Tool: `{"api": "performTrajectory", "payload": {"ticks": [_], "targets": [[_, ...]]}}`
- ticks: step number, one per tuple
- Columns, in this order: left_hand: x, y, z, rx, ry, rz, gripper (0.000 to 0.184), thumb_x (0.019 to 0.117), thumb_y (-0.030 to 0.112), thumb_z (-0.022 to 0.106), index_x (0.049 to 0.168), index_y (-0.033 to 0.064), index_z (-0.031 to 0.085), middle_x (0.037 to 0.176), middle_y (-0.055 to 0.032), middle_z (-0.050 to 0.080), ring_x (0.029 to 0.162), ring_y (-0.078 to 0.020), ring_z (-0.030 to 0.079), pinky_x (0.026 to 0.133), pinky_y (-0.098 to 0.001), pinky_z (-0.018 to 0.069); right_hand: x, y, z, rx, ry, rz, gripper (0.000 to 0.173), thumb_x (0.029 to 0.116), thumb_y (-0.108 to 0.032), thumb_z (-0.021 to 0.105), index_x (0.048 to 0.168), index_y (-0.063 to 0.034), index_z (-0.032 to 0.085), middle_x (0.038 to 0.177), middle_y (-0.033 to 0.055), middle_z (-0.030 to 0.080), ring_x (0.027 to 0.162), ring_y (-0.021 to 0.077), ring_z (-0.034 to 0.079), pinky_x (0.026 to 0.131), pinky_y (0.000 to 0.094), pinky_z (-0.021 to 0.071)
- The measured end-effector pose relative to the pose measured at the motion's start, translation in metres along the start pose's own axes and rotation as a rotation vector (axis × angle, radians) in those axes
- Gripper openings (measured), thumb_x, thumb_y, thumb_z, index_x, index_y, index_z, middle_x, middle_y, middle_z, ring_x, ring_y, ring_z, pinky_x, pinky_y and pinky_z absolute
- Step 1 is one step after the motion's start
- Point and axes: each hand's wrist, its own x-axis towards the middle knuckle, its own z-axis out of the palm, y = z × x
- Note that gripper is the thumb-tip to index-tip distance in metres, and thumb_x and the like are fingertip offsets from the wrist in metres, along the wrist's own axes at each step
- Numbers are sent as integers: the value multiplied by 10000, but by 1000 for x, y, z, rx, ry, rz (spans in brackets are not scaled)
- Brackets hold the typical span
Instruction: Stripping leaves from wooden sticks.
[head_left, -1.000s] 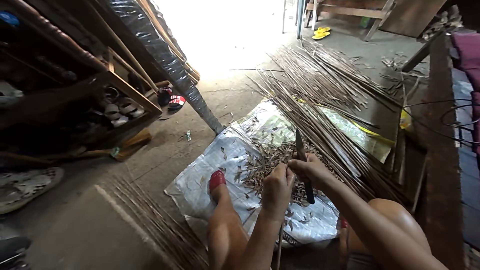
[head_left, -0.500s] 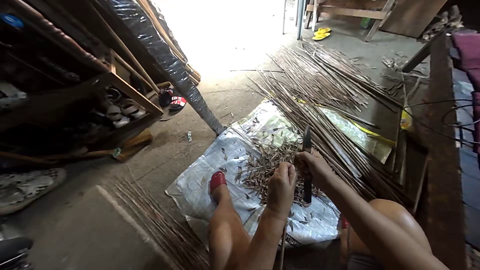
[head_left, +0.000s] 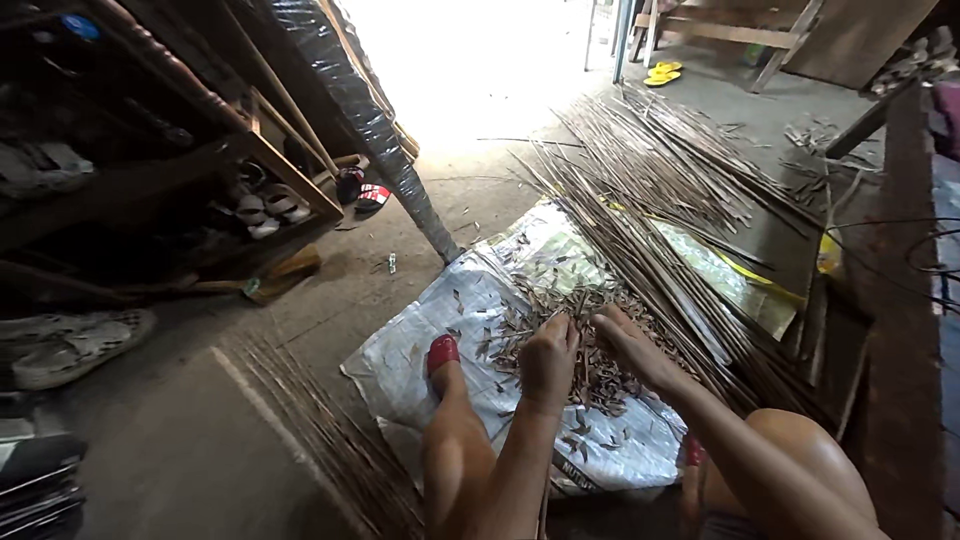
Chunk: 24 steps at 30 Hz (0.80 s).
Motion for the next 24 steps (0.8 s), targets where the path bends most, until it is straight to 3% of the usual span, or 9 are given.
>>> {"api": "performTrajectory", "payload": {"ticks": [4,8,11,15,24], "targets": [[-2,-3,1,77,47,61,119,890,45,657,805,-26,703,702,-144,682,587,-268,689,515,-408,541,-4,0,-2,-174,-35,-42,402,1094,-300,404,1382,-35,495,952,68,609,752,119,540,725,334,474],[-2,-5,4,153,82,112,101,868,36,673,793,-28,699,691,-149,671,568,-271,685,476,-399,530,-5,1,2,-261,-38,-73,473,1103,-350,364,1476,-87,488,988,123,648,796,196,578,776,429,490],[-3,-4,8,216,113,171,69,848,41,696,807,-10,719,709,-140,686,558,-260,688,449,-382,519,-6,-3,3,-299,-9,-68,476,1110,-350,351,1469,-75,502,1106,174,673,942,276,644,878,503,503],[-6,-4,18,258,175,255,95,866,91,704,810,22,736,660,-102,652,525,-219,658,425,-335,493,-9,-15,3,-418,61,4,464,1118,-336,362,1449,-47,511,1130,223,677,1028,374,663,917,583,492],[-7,-9,19,203,136,265,91,846,126,708,807,55,751,704,-82,684,563,-206,685,459,-345,540,-12,-25,1,-600,68,111,468,1108,-358,408,1490,-105,501,1206,207,683,1089,402,670,937,615,494]]}}
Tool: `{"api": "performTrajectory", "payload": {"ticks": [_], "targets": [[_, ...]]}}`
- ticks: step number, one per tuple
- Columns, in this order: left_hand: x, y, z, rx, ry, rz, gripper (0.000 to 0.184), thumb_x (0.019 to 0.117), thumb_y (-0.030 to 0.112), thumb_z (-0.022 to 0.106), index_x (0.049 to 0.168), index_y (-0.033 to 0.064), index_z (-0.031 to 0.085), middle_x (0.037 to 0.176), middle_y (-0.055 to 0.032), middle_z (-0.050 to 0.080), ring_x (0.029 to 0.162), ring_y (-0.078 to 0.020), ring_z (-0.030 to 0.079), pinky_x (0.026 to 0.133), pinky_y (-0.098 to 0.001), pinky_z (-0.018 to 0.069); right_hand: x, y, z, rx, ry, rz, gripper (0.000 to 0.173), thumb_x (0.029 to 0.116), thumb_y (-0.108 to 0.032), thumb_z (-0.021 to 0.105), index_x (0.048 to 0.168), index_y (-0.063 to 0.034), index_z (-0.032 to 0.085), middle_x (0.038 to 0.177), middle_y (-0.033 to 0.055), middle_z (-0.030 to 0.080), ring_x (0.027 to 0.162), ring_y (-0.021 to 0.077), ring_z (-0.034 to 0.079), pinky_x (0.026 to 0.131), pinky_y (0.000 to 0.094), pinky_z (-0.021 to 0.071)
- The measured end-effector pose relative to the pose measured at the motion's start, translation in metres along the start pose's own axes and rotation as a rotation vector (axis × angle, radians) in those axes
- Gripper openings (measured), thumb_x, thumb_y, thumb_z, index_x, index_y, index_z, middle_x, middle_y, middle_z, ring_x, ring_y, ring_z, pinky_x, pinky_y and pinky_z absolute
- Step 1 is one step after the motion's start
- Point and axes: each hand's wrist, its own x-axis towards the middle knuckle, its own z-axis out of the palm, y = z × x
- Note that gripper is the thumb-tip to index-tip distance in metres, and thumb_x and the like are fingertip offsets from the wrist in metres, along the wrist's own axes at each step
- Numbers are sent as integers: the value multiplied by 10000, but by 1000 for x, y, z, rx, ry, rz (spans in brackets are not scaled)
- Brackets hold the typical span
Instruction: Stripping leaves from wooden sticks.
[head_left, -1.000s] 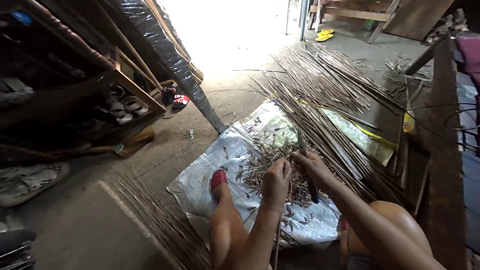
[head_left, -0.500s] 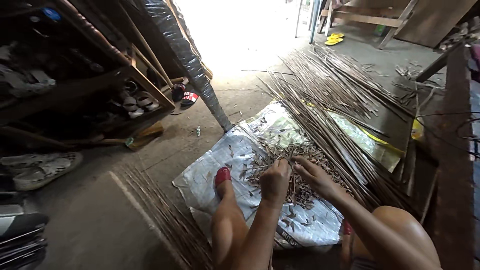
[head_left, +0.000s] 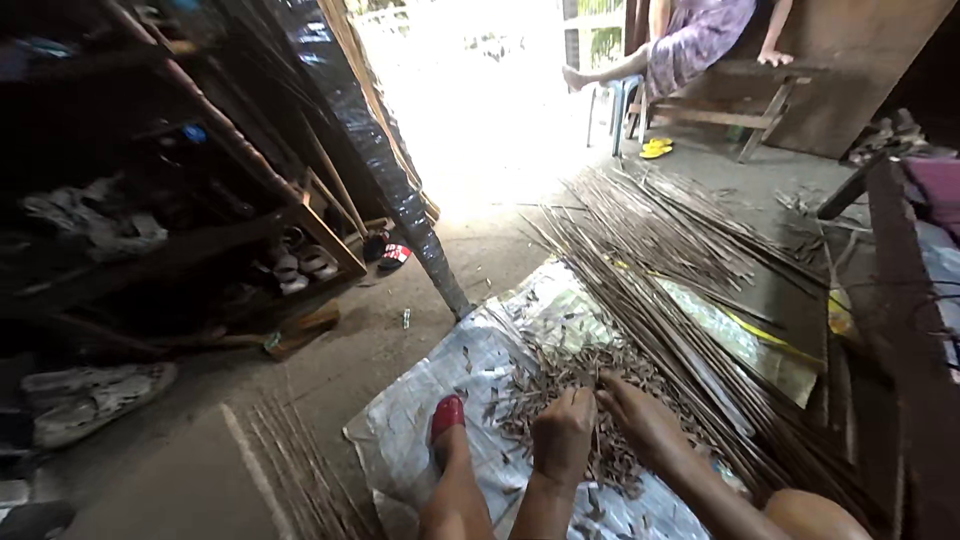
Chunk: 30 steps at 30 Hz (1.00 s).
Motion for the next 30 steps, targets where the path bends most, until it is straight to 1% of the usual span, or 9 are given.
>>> {"api": "performTrajectory", "payload": {"ticks": [3,5,9,14,21,23,25,26,30], "targets": [[-1,3,-7,-140,-120,-117,138,829,81,754,946,14,784,865,-133,752,703,-263,749,590,-414,610,1,1,3,24,-16,8,462,1115,-347,384,1484,-97,504,1234,204,674,1127,400,657,960,617,481],[-2,1,-11,-174,-140,-168,148,827,54,744,964,16,784,904,-135,760,735,-268,755,620,-428,616,2,4,5,75,-24,-17,458,1113,-332,397,1482,-83,500,1208,217,677,1104,403,661,961,616,478],[-2,-3,-18,-149,-112,-216,101,842,40,731,926,23,785,888,-137,758,717,-282,749,592,-448,602,2,8,9,132,-44,-91,478,1101,-307,442,1524,-84,457,1166,226,675,1026,389,665,935,591,489],[-4,2,-22,-94,-71,-166,66,842,58,737,883,27,779,828,-126,738,638,-259,721,531,-415,578,-1,9,15,107,20,-156,468,1099,-279,445,1500,-40,481,1229,232,668,1079,391,669,966,584,494],[0,5,-27,-132,-7,-147,97,842,40,721,909,13,786,840,-133,746,673,-239,732,574,-358,588,15,21,0,164,111,-41,451,1116,-276,390,1502,-62,484,1238,243,659,1106,406,652,968,599,475],[2,3,-28,-206,-44,-222,97,861,38,718,924,-3,779,864,-151,750,705,-249,739,625,-383,601,18,27,-2,346,114,-20,439,1116,-272,384,1473,-51,512,1115,180,677,941,264,645,866,456,504],[6,2,-33,-308,-133,-348,122,898,57,702,959,-24,771,896,-160,751,746,-248,733,704,-394,600,16,25,4,662,84,-8,385,1116,-247,377,1384,-40,559,774,-4,532,568,50,461,526,219,413],[8,2,-36,-362,-176,-407,138,915,74,694,968,-31,767,899,-160,748,761,-232,724,733,-378,591,13,21,5,841,20,20,365,1115,-248,374,1346,-40,564,697,-46,480,493,22,413,451,187,371],[11,1,-37,-507,-253,-489,122,923,70,678,946,-15,763,866,-116,733,766,-124,685,741,-276,550,7,12,9,1097,-73,31,202,1062,-158,505,1216,-58,590,652,-74,445,452,3,387,411,161,352]]}}
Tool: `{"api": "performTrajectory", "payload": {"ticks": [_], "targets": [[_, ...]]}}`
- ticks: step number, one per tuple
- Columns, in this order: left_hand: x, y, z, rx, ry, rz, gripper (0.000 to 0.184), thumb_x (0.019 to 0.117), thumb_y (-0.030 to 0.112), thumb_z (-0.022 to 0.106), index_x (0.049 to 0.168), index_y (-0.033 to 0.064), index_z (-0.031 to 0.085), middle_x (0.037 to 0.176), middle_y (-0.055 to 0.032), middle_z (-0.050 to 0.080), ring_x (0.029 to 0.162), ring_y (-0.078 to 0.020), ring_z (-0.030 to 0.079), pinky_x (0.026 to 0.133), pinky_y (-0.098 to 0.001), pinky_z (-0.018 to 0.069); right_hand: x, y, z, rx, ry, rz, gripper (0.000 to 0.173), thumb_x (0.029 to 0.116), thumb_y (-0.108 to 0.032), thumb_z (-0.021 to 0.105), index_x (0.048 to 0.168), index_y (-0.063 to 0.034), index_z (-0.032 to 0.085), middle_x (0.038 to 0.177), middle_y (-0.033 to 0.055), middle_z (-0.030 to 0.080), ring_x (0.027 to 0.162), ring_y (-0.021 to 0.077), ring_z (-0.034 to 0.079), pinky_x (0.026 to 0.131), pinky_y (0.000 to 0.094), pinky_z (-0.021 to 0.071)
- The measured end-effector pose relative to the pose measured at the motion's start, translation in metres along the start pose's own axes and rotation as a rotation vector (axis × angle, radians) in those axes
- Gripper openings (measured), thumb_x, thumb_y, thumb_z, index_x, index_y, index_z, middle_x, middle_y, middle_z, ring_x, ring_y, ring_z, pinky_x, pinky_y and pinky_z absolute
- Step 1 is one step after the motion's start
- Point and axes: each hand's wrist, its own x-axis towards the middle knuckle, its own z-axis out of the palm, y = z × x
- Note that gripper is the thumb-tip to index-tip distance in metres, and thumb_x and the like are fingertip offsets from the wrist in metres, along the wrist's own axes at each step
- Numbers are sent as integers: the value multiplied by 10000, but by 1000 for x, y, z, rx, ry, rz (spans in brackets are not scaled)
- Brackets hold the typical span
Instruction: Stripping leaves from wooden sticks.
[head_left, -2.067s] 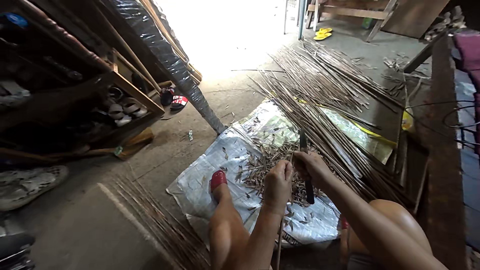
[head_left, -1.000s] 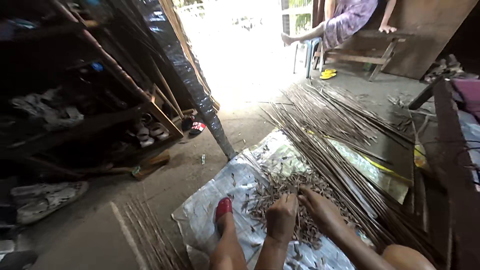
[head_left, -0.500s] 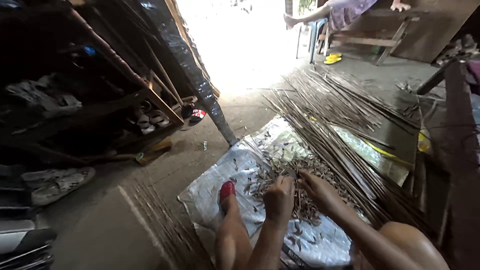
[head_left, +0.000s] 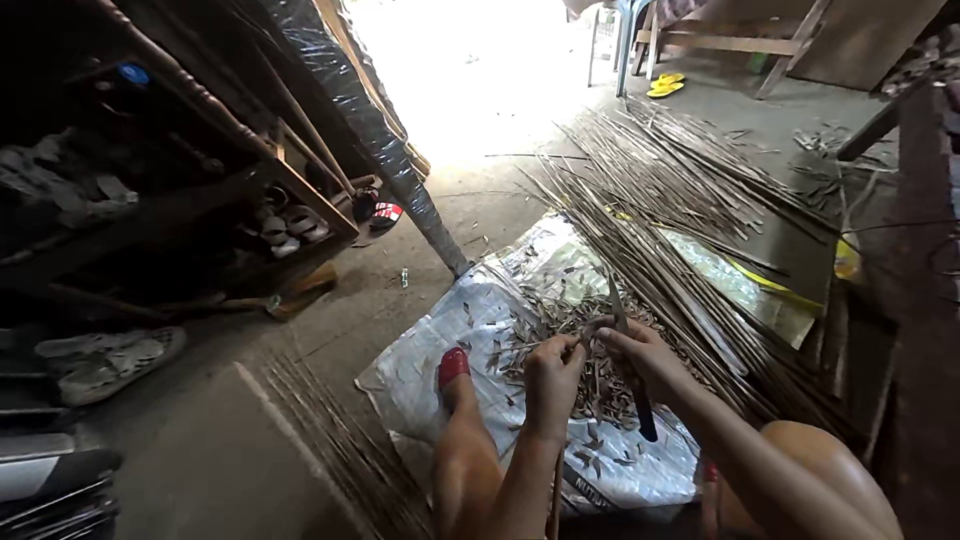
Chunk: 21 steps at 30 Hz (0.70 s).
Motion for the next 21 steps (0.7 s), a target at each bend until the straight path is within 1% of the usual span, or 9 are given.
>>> {"api": "performTrajectory", "payload": {"ticks": [3,5,7,10,12,15,18,19,21], "targets": [[-2,-2,2,-6,-18,25,125,928,79,673,947,-9,760,865,-104,730,762,-109,680,736,-263,546,1,1,-1,-15,18,-64,195,1063,-157,513,1189,-46,613,650,-72,472,452,0,396,414,161,356],[-2,-2,0,4,-15,23,127,926,71,668,945,-13,762,867,-116,732,767,-122,684,742,-275,551,3,4,-5,-99,-16,-130,319,1087,-275,372,1260,-66,540,662,-97,437,468,-10,374,423,156,335],[0,-2,-3,0,-12,-1,130,937,79,659,941,-8,757,842,-97,720,736,-99,661,714,-258,535,2,6,-6,-239,-41,-210,454,1086,-331,283,1379,-36,463,713,-86,438,503,-3,374,450,168,339],[2,0,-5,-52,-28,-39,126,943,84,657,940,-5,746,818,-67,702,713,-46,622,693,-213,504,1,11,-3,-462,-49,-322,534,1078,-309,324,1507,7,358,789,-31,478,594,33,434,554,229,417],[2,2,-7,-91,-57,-65,131,948,90,665,973,-8,749,855,-70,721,742,-32,636,714,-200,507,3,16,-4,-541,-34,-388,574,1070,-349,384,1526,-1,362,834,8,563,645,48,473,628,261,450],[3,4,-9,-154,-109,-112,135,966,116,667,989,6,743,865,-31,706,683,9,579,641,-171,462,1,9,-3,-449,-40,-336,481,1048,-290,445,1421,14,454,833,-10,549,608,16,453,557,213,410],[2,5,-9,-236,-181,-150,134,982,110,648,997,12,738,850,3,692,614,27,547,569,-158,452,2,4,-4,-246,-54,-234,236,979,-148,588,1178,-23,581,782,-71,561,552,-31,451,498,150,386],[1,5,-8,-259,-217,-161,142,991,108,633,1007,8,733,844,3,681,599,22,538,560,-160,455,2,4,-4,-193,-45,-206,140,978,-96,596,1104,-37,608,738,-84,572,523,-36,450,477,144,382],[0,4,-8,-273,-284,-174,170,1012,134,612,1007,13,731,806,11,656,575,8,527,559,-173,467,3,5,-6,-146,-37,-158,75,998,-68,571,1054,-43,614,683,-83,549,484,-24,423,447,152,360]]}}
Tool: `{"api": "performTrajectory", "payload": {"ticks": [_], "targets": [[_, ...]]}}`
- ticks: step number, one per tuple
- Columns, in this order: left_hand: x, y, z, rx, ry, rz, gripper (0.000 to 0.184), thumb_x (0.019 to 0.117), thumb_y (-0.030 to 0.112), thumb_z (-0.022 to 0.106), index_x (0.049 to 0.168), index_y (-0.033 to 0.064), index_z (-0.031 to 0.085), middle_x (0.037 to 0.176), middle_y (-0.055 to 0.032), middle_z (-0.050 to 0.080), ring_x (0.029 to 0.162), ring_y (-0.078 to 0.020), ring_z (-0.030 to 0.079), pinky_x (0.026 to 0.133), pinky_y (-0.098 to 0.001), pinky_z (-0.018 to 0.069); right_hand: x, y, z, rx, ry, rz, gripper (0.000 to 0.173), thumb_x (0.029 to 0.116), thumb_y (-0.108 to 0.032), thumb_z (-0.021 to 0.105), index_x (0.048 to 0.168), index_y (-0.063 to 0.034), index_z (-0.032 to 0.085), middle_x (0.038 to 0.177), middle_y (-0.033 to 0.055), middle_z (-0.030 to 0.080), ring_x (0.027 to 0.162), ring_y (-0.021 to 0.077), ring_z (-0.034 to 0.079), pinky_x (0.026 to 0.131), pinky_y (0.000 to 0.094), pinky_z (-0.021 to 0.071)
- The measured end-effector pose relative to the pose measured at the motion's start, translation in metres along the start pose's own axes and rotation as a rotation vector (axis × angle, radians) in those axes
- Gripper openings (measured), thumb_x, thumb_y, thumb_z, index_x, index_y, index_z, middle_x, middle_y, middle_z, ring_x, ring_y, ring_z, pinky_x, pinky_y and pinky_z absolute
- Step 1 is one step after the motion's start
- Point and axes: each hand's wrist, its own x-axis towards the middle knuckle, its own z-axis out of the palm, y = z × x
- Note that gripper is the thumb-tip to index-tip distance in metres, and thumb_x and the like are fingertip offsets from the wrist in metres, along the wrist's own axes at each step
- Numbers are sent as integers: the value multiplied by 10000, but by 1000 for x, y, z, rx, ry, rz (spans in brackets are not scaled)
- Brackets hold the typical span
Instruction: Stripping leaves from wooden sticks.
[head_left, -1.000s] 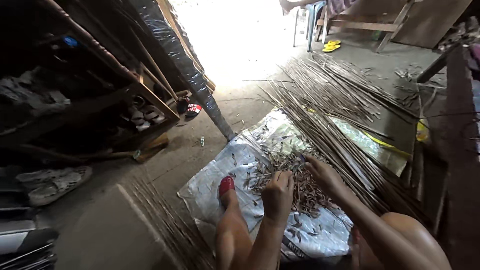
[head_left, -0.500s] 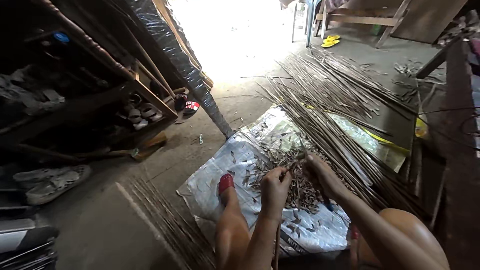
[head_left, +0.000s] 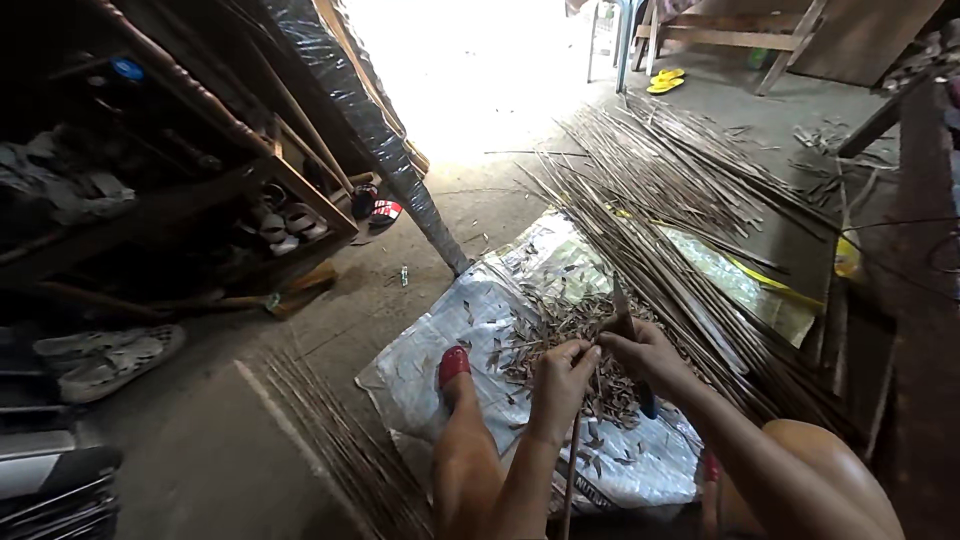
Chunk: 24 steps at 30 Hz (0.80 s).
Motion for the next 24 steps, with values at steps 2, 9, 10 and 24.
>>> {"api": "performTrajectory", "payload": {"ticks": [2,9,10,24], "targets": [[1,1,-2,-13,-49,-25,201,1030,134,575,1012,6,730,772,10,636,576,-9,529,573,-189,475,3,0,-2,-11,-23,1,84,1003,-75,560,1051,-45,622,693,-75,571,484,-22,424,448,154,358],[-1,8,-1,-234,-178,-258,227,1081,119,477,1129,-38,635,749,-22,635,579,-91,654,581,-258,597,6,2,-7,27,44,4,93,1010,-50,536,1038,-36,623,648,-59,556,454,-8,418,427,159,357],[-1,9,1,-205,-160,-249,227,1083,124,480,1117,-34,639,742,-21,619,554,-84,633,556,-246,584,6,1,-7,25,58,18,89,1016,-53,537,1043,-33,619,636,-62,526,454,-3,418,426,161,363],[5,-11,15,609,446,332,68,861,-9,691,845,-64,728,865,-212,724,733,-329,734,634,-450,591,-13,9,19,-668,-26,-111,519,1088,-288,394,1548,-48,394,992,170,658,818,269,626,804,482,522]]}}
